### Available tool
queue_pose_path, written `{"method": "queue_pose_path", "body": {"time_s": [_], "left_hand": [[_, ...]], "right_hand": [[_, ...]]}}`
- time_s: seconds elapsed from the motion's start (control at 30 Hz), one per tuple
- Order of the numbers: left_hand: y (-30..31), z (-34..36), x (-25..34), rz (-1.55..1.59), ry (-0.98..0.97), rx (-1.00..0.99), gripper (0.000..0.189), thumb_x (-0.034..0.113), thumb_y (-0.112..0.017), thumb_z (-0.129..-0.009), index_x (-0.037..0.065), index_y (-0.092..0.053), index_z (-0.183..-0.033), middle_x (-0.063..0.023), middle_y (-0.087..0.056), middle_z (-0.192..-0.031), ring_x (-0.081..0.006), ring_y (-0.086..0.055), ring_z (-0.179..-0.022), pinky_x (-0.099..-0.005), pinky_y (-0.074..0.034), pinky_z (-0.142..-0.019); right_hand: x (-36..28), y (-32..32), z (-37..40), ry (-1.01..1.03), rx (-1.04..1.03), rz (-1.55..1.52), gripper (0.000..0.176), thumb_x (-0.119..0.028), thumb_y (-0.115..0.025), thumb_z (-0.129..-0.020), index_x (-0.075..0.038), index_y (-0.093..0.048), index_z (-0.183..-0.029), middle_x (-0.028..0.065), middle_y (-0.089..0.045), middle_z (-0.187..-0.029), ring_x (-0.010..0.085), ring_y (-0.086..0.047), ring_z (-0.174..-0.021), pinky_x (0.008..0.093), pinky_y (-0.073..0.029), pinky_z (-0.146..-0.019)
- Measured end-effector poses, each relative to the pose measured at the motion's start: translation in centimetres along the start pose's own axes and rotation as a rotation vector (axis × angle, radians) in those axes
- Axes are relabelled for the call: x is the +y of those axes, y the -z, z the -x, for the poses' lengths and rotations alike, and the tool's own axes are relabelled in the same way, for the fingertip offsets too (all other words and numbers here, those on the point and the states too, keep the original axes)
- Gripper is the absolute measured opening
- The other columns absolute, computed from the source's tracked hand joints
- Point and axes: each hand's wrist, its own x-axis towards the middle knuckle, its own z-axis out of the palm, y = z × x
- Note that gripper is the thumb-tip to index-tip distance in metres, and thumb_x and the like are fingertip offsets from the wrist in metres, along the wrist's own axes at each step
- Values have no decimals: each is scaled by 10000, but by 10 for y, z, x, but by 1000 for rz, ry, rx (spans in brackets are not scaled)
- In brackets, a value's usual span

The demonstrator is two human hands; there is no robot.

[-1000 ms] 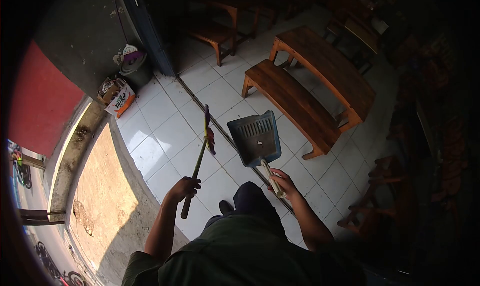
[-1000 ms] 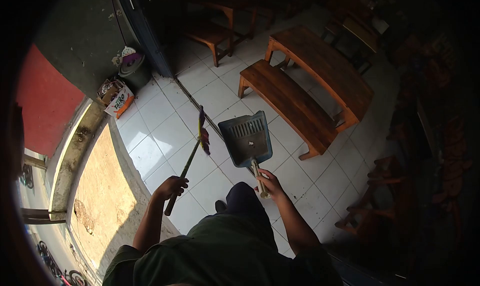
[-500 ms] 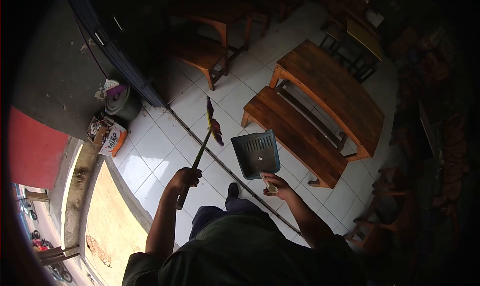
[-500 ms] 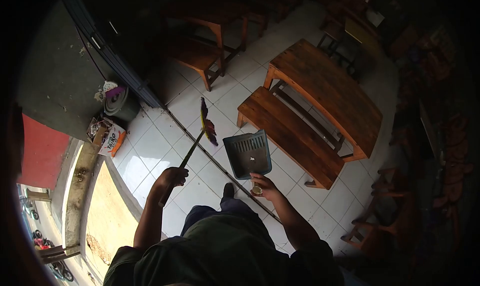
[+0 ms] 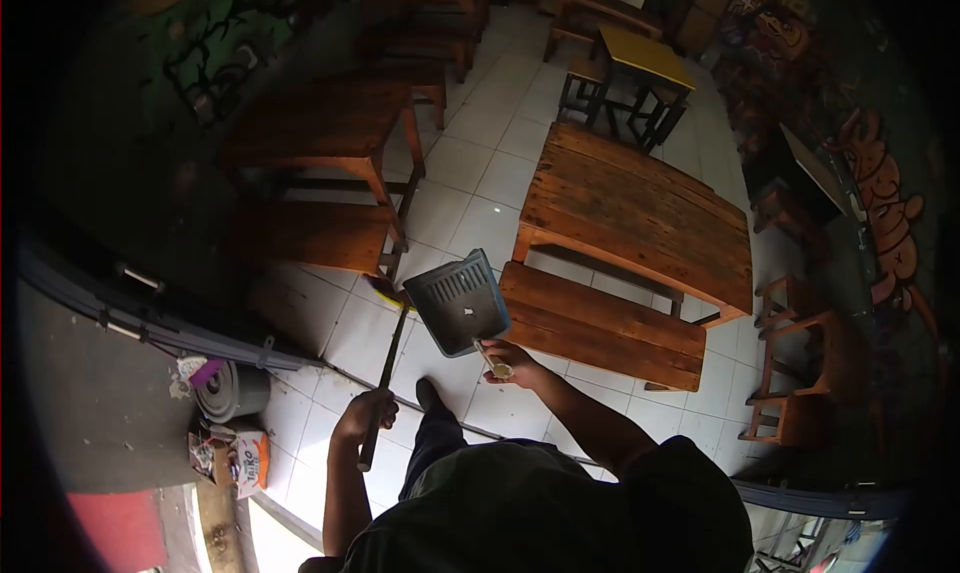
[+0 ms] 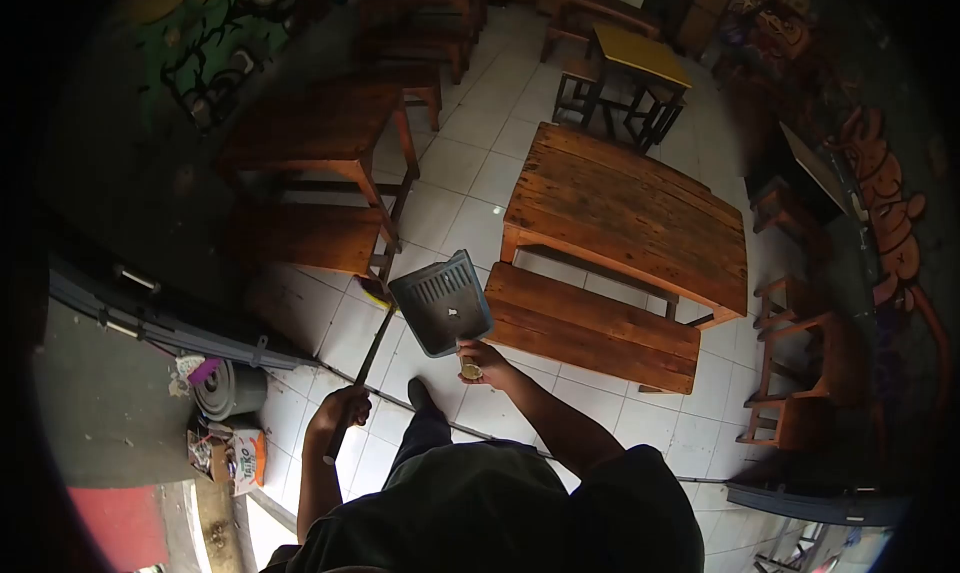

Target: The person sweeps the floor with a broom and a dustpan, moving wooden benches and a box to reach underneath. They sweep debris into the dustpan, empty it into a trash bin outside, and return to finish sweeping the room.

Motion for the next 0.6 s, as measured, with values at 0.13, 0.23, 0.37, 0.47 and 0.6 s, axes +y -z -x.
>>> {"method": "queue_pose_path", "body": {"time_s": [0.13,0.23,0.37,0.47,0.6], "left_hand": [[25,-43,97,-49,65,-149,218,253,-412,-861,44,-450,-816,-53,-437,-602,-150,-410,-498,-258,-361,-471],[38,-81,154,-12,159,-243,228,249,-359,-889,64,-424,-771,-21,-400,-590,-134,-387,-507,-245,-342,-466],[22,-123,216,131,206,-279,245,292,-396,-864,95,-415,-719,-11,-411,-584,-136,-400,-510,-242,-342,-472],[24,-184,242,149,302,-328,244,312,-436,-839,96,-432,-725,-17,-425,-586,-141,-410,-507,-244,-346,-464],[13,-257,286,126,312,-318,256,331,-471,-809,97,-428,-714,-1,-425,-586,-125,-410,-505,-227,-352,-462]], "right_hand": [[-45,-10,-32,106,-77,-44,424,-275,-610,-748,-162,-460,-1127,9,-516,-886,186,-597,-707,360,-519,-670],[-79,-21,-42,192,-64,-137,408,-280,-583,-768,-118,-467,-1124,22,-520,-901,199,-602,-690,366,-521,-672],[-122,-27,-64,162,57,-120,418,-246,-545,-790,-68,-442,-1153,70,-513,-933,220,-602,-686,367,-529,-629],[-164,-30,-79,159,165,-138,483,-384,-588,-753,-102,-458,-1123,108,-553,-776,202,-588,-638,329,-508,-615],[-214,-12,-112,103,234,-156,442,-368,-577,-759,-115,-484,-1109,72,-527,-798,201,-584,-639,320,-500,-615]]}}
